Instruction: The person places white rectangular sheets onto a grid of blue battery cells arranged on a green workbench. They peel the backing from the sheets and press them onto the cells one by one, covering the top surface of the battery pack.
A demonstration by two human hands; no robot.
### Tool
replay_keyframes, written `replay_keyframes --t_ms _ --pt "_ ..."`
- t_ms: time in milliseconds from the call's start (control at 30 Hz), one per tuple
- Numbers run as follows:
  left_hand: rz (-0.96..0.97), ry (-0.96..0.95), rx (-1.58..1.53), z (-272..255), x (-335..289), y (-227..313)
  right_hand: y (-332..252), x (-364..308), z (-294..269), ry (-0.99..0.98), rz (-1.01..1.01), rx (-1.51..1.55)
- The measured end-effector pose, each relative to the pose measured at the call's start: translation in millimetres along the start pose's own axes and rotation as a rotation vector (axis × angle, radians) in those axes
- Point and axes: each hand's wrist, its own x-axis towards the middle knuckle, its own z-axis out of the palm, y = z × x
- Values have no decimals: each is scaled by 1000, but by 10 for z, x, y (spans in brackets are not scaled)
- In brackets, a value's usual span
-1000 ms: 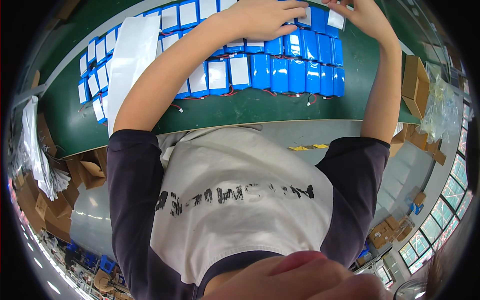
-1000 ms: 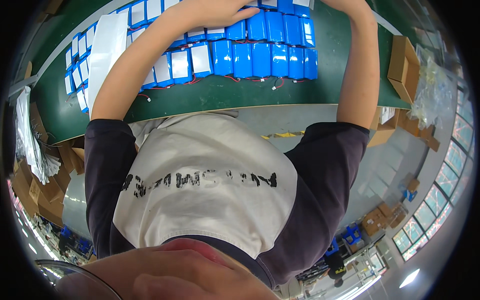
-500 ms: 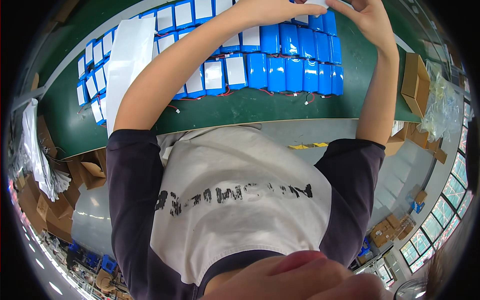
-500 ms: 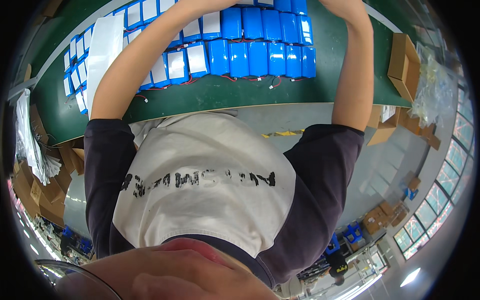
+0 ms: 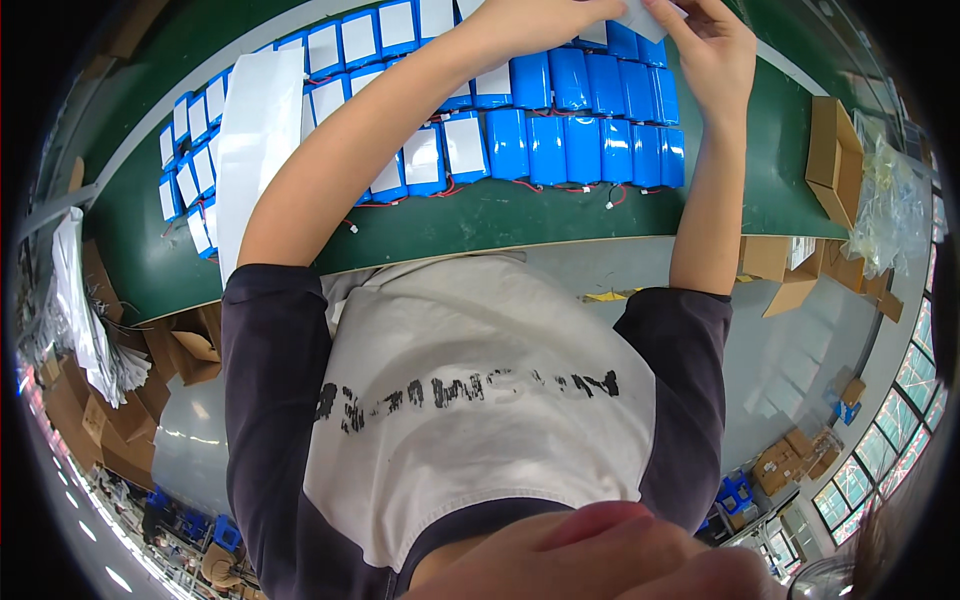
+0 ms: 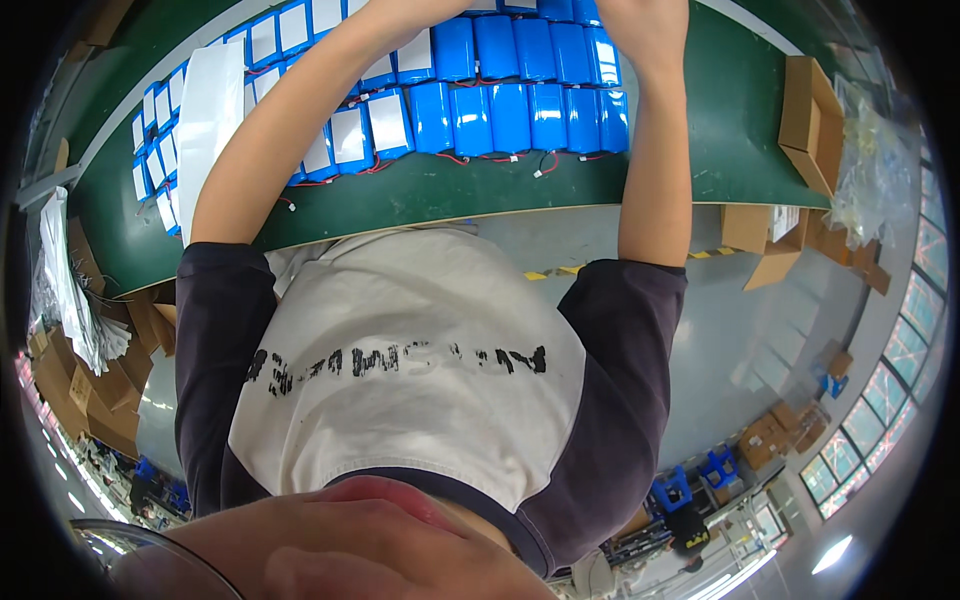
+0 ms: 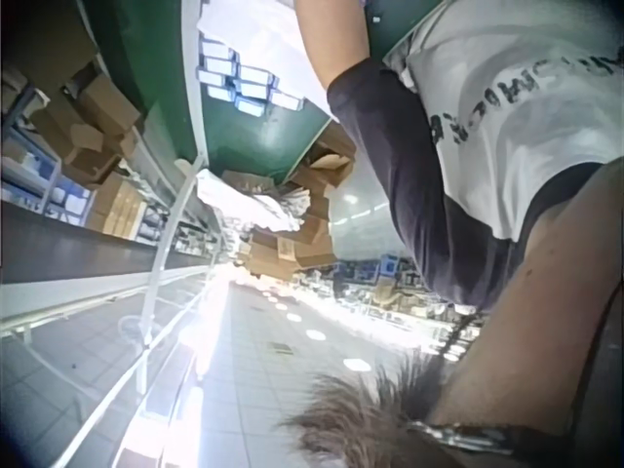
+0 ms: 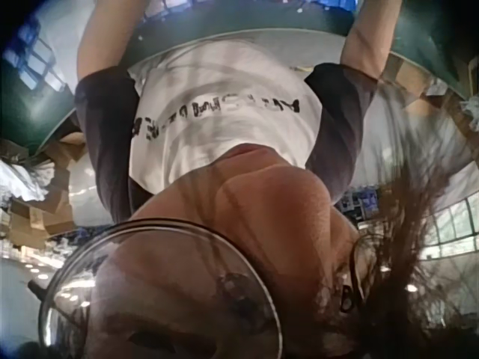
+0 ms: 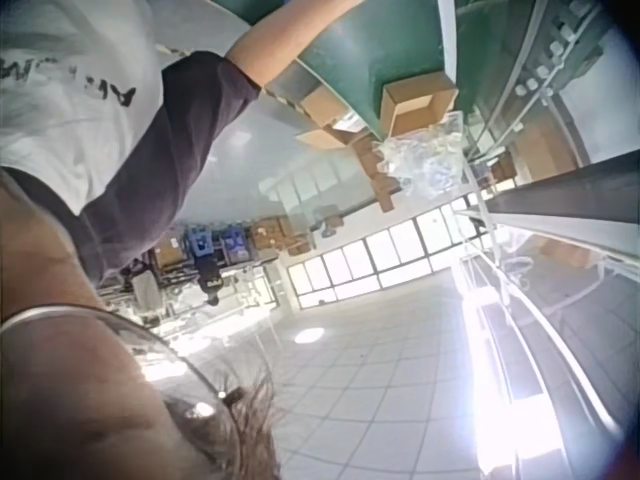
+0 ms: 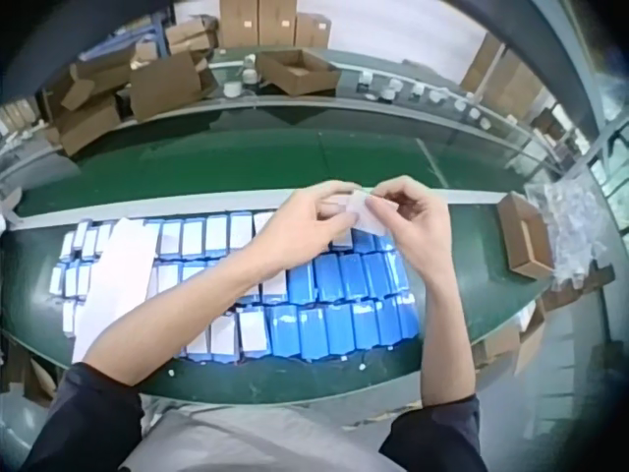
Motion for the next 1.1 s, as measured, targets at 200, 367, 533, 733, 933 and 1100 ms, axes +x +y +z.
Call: replay_keyframes --t_ms 200,367,533,733,933,1100 --pt "-16 161 375 20 -38 272 100 101 -310 112 9 -90" --pt "527 106 915 -51 -85 -84 262 158 -375 -199 210 -448" --pt "558 61 1097 49 -119 -188 301 158 -299 -250 155 -555" --pt "527 30 1078 52 -121 -189 429 133 -353 -196 291 -242" --pt "578 21 1167 26 -140 -260 393 107 -222 -222 135 -570" --pt "644 -126 1222 23 -86 -158 207 118 -330 -81 121 -606"
